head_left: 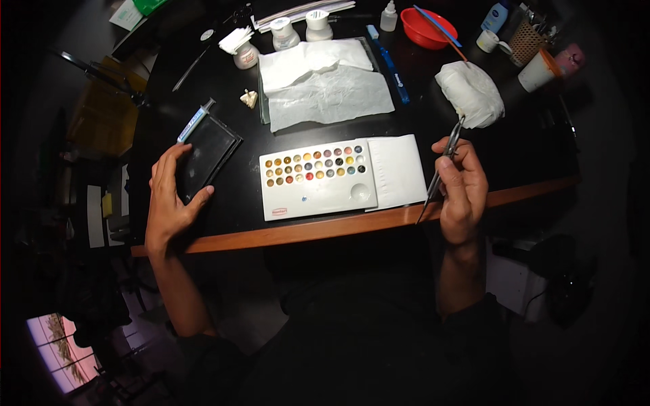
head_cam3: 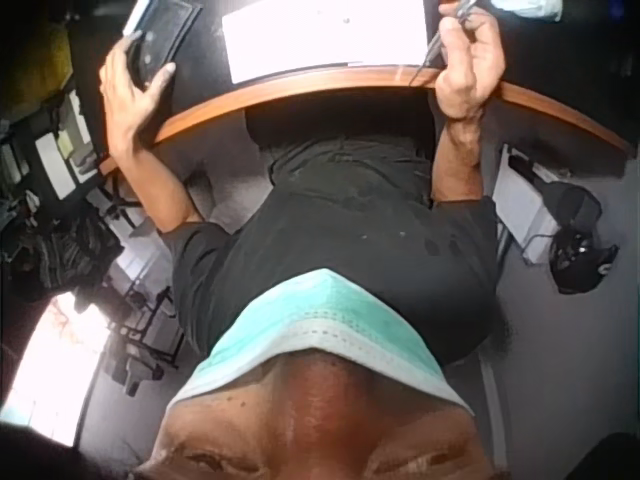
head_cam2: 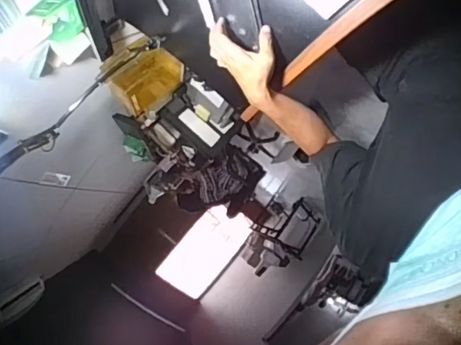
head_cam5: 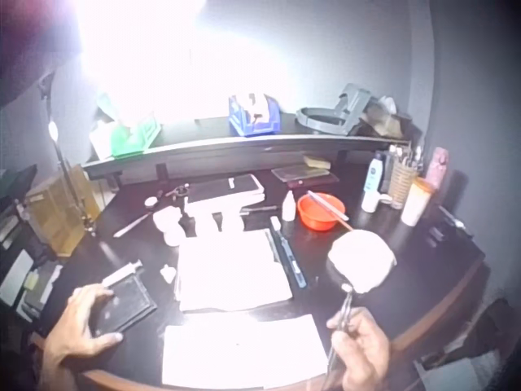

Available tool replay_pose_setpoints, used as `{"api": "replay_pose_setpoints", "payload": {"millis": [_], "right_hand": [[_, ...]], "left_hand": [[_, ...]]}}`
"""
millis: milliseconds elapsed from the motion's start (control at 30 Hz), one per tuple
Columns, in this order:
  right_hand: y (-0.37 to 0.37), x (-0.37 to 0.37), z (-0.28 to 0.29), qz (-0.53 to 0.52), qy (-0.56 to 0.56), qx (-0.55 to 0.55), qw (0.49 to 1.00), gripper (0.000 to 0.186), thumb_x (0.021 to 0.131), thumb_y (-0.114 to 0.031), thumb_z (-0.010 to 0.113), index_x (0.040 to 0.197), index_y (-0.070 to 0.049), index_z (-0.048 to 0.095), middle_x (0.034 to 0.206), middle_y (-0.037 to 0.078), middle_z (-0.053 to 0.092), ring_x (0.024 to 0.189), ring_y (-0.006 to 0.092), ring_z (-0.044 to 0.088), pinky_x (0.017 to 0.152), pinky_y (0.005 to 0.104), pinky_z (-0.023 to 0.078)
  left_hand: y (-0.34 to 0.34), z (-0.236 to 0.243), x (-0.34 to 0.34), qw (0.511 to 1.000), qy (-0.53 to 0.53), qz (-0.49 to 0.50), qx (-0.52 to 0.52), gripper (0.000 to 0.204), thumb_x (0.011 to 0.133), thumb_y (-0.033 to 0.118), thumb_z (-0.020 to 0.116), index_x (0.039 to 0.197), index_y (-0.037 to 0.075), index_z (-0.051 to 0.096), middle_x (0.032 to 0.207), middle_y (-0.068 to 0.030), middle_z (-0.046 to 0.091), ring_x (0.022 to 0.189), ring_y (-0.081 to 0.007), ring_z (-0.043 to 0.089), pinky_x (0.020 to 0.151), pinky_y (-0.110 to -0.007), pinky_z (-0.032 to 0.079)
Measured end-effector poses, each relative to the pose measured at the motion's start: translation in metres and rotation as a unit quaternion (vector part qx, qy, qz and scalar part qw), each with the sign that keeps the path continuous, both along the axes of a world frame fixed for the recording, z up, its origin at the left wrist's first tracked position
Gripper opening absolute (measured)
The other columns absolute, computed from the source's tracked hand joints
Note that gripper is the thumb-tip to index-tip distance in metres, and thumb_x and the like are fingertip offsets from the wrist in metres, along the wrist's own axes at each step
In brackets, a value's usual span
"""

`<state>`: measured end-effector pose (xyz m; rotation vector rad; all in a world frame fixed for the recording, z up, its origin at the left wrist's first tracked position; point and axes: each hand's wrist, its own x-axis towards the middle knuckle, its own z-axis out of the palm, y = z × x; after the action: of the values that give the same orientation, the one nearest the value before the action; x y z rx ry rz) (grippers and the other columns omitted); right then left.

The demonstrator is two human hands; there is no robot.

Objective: Applying stains and glaze to a dental prosthetic using a palette and fine brush at a laboratory workbench.

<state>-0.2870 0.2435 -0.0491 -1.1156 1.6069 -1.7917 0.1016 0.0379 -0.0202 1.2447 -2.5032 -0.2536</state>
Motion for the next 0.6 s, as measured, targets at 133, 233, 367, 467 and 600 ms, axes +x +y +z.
{"api": "replay_pose_setpoints", "payload": {"millis": [133,233,367,467,600], "right_hand": [[-0.008,0.014,0.002,0.080,-0.010,-0.034,0.996,0.008,0.100,-0.006,0.060,0.096,0.002,0.059,0.110,0.007,0.053,0.091,0.0078,0.051,0.081,0.0241,0.042],[-0.023,0.035,0.018,0.134,-0.048,-0.071,0.987,0.012,0.099,-0.008,0.068,0.095,0.002,0.062,0.110,0.004,0.053,0.086,0.0066,0.052,0.077,0.0231,0.044],[-0.053,0.064,0.023,0.158,-0.090,-0.126,0.975,0.016,0.097,-0.014,0.075,0.102,0.000,0.070,0.111,0.007,0.056,0.096,0.0093,0.055,0.079,0.0266,0.047],[-0.058,0.065,0.036,0.112,-0.010,-0.145,0.983,0.017,0.096,-0.015,0.077,0.101,0.000,0.071,0.113,0.008,0.056,0.101,0.0121,0.058,0.084,0.0284,0.050],[-0.056,0.059,0.045,0.133,-0.068,-0.099,0.984,0.018,0.096,-0.015,0.077,0.102,0.001,0.072,0.117,0.011,0.055,0.104,0.0159,0.059,0.088,0.0302,0.051]], "left_hand": [[0.030,0.022,-0.026,0.992,0.125,0.002,-0.013,0.044,0.083,0.012,0.076,0.125,0.001,0.069,0.137,-0.0154,0.062,0.130,-0.0292,0.058,0.115,-0.040,0.039],[0.056,0.034,-0.078,0.923,0.295,-0.138,0.207,0.039,0.088,0.008,0.072,0.124,-0.004,0.069,0.127,-0.0170,0.067,0.117,-0.0257,0.064,0.102,-0.037,0.048],[0.072,0.045,-0.136,0.803,0.315,-0.283,0.421,0.047,0.098,0.006,0.066,0.142,-0.007,0.054,0.126,-0.0174,0.068,0.118,-0.0224,0.065,0.104,-0.034,0.048],[0.061,0.050,-0.160,0.788,0.315,-0.296,0.438,0.039,0.103,0.006,0.062,0.138,-0.006,0.053,0.116,-0.0116,0.069,0.107,-0.0156,0.065,0.096,-0.031,0.051],[0.060,0.047,-0.170,0.758,0.333,-0.243,0.506,0.032,0.107,0.004,0.057,0.138,-0.003,0.052,0.098,-0.0032,0.063,0.086,-0.0080,0.059,0.074,-0.024,0.049]]}}
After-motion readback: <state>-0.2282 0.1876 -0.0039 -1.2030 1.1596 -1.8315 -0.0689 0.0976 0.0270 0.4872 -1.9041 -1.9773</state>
